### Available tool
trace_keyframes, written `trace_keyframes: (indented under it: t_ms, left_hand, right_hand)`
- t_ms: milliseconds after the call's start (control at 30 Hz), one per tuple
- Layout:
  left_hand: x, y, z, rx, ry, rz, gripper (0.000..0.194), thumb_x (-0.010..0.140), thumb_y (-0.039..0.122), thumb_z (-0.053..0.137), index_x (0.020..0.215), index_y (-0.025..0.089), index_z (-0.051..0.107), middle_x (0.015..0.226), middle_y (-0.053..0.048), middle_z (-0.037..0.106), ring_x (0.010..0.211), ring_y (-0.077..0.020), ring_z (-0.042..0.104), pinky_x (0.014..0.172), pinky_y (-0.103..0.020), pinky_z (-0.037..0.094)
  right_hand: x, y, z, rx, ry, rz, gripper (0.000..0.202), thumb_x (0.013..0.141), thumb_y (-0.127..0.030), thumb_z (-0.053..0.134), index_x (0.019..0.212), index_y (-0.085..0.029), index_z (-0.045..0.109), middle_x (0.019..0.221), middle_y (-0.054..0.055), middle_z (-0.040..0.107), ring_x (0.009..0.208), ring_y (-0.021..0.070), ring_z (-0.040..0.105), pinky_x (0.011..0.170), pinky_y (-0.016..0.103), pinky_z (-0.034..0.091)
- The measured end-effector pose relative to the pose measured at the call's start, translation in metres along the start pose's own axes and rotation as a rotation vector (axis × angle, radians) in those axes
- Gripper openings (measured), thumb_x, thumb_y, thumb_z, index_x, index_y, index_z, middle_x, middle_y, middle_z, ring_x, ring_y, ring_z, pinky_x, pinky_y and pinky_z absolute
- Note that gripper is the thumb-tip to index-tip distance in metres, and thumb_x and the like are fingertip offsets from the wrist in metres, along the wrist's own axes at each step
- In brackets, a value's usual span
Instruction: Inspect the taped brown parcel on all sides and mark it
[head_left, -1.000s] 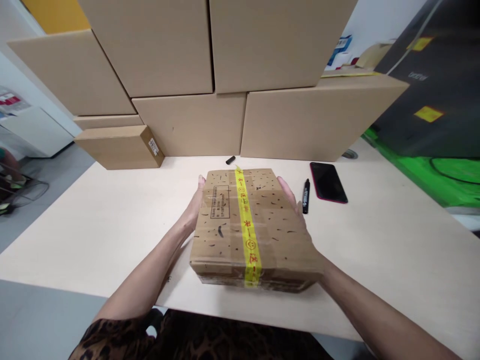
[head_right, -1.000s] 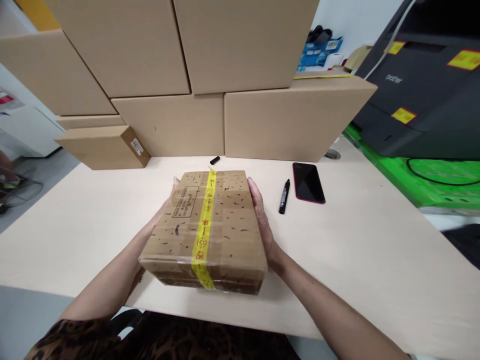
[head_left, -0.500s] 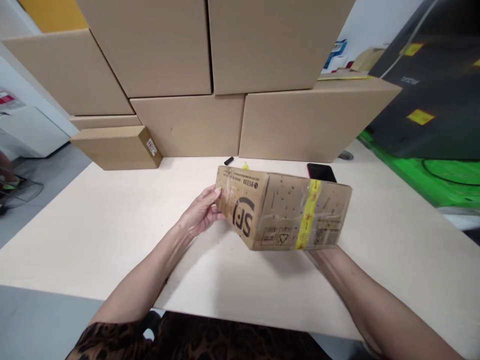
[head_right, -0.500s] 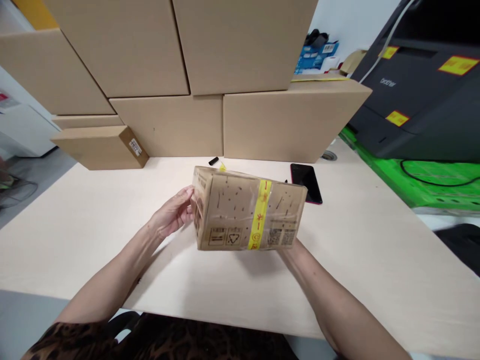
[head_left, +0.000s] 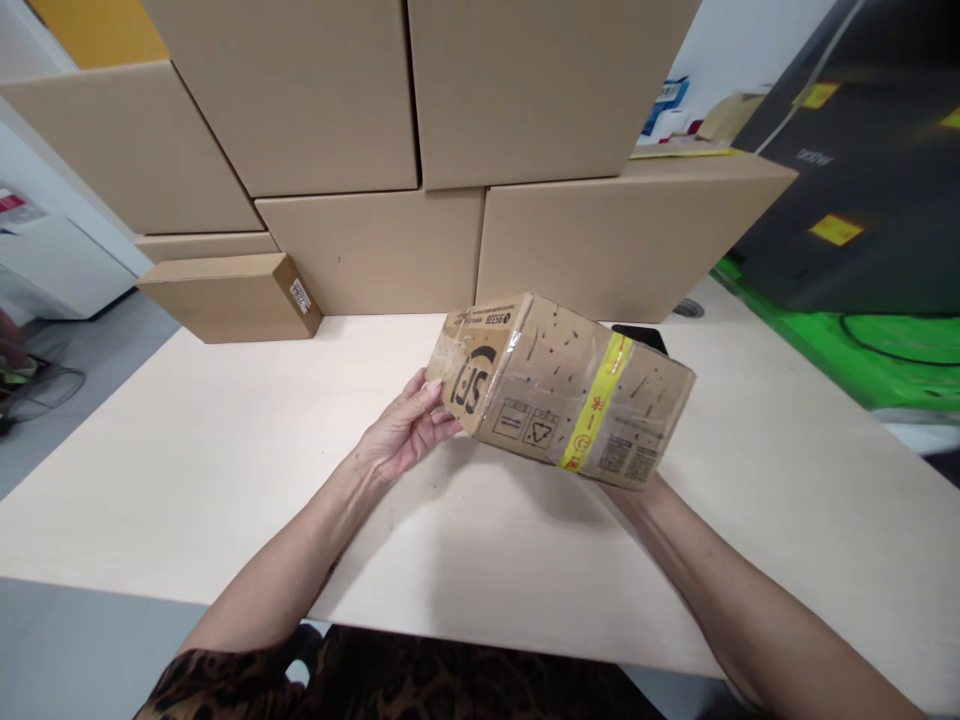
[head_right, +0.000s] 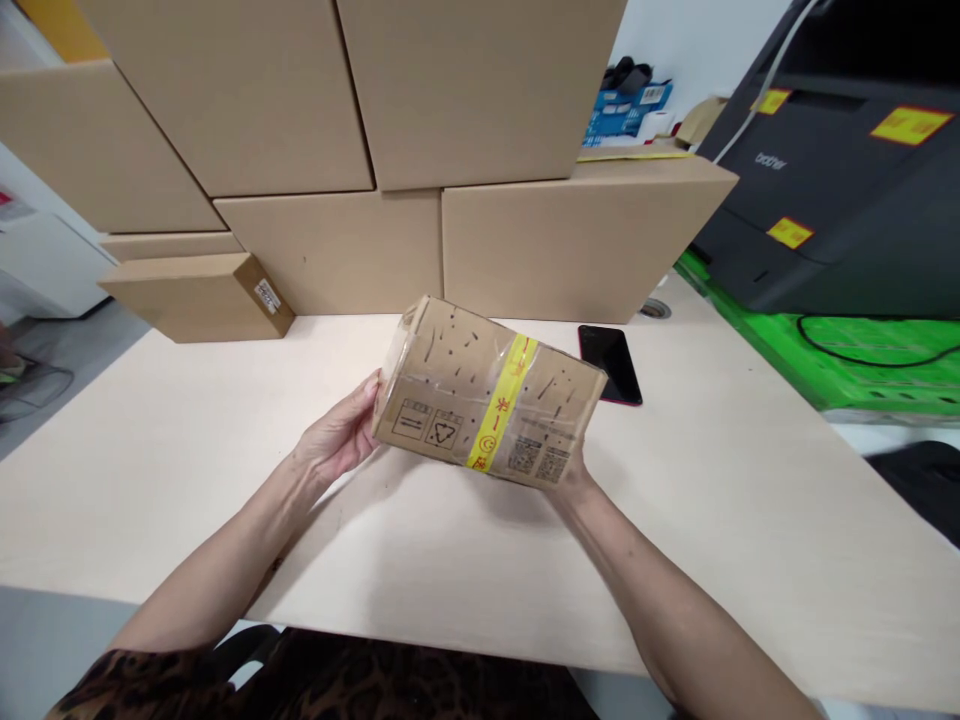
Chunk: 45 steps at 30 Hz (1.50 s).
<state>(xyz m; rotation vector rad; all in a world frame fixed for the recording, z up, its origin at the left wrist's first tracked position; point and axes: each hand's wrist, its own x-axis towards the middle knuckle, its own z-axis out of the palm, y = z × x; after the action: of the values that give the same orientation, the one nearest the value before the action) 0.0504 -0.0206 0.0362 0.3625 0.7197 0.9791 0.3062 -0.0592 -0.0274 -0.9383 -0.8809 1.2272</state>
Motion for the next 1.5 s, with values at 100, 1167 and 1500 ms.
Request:
trace_keyframes:
  t_ms: [100,1167,1500]
  left_hand:
    - [-0.002,0.003,-0.003,0.01,-0.025,0.012,0.018,0.095,0.007,0.076,0.106,0.018,0.068,0.085,0.002,0.08,0.068,-0.01,0.077,0.075,-0.022,0.069]
    - [-0.013,-0.048,-0.015,0.835,-0.489,0.523,0.058,0.105,0.032,0.07,0.16,0.044,0.056,0.182,0.004,0.034,0.173,-0.0277,0.024,0.141,-0.05,0.021]
    - [-0.003,-0.062,-0.023,1.103,-0.713,0.486,0.065,0.105,0.03,0.066,0.167,0.04,0.048,0.183,-0.004,0.033,0.173,-0.0304,0.023,0.14,-0.058,0.018]
  right_hand:
    - [0.0,-0.005,0.01,0.034,0.02,-0.005,0.07,0.079,-0.096,0.057,0.118,-0.042,0.079,0.126,0.005,0.083,0.135,0.0409,0.07,0.108,0.066,0.058]
    - [-0.014,0.002,0.024,-0.945,0.215,-0.922,0.119,0.075,-0.069,0.09,0.168,-0.035,0.024,0.167,0.019,0.032,0.158,0.052,0.032,0.127,0.081,0.028]
    - [0.001,-0.013,0.013,-0.809,0.366,-0.735,0.114,0.069,-0.059,0.095,0.162,-0.031,0.034,0.165,0.018,0.032,0.159,0.0461,0.033,0.127,0.075,0.033]
